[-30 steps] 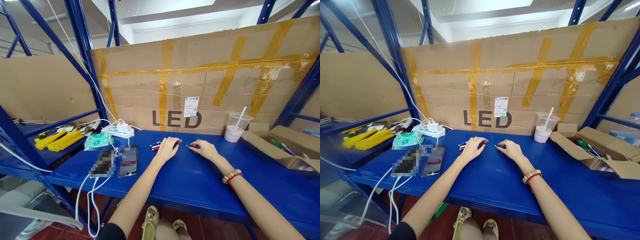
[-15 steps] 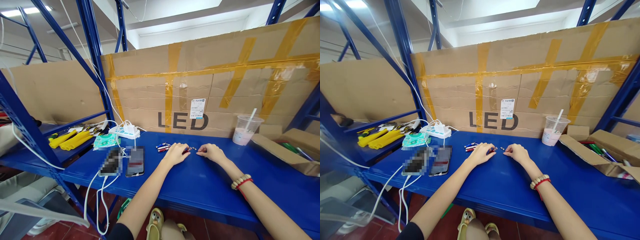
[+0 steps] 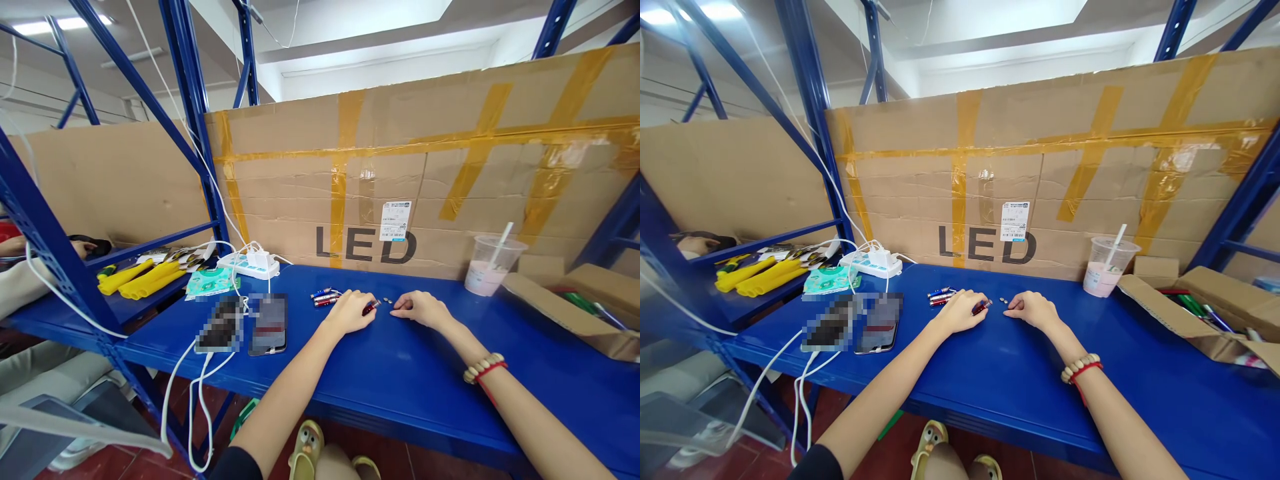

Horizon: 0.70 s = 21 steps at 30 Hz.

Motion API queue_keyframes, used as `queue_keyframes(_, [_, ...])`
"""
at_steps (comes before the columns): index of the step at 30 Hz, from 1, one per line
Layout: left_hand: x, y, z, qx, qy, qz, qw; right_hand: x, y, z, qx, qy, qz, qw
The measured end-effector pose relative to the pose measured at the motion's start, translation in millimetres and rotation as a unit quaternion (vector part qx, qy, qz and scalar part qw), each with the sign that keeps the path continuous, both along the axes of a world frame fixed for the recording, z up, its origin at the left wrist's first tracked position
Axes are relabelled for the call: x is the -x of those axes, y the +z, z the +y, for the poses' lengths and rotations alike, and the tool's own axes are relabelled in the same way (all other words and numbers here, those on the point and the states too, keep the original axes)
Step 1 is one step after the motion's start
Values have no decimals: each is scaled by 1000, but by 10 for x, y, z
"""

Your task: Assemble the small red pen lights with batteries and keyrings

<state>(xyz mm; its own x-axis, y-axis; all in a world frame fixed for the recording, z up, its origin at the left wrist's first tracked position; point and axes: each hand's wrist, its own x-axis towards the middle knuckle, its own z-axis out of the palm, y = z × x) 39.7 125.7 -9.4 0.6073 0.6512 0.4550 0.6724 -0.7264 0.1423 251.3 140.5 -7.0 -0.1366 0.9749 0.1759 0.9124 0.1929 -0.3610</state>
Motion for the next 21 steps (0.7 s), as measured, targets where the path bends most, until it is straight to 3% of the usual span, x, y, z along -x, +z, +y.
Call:
queue_keyframes(9, [-18,2,10,3,2,11,1000,-241,-13,109,-3,34,-39,999])
queue_keyframes(13, [-31,-3,9,5,0,21,1000,-228,1,101,11,54,-38,998])
queue_keyframes(21, [-75,-12,-47,12,8,23,1000,-121,168,-21,-37,59,-49,996])
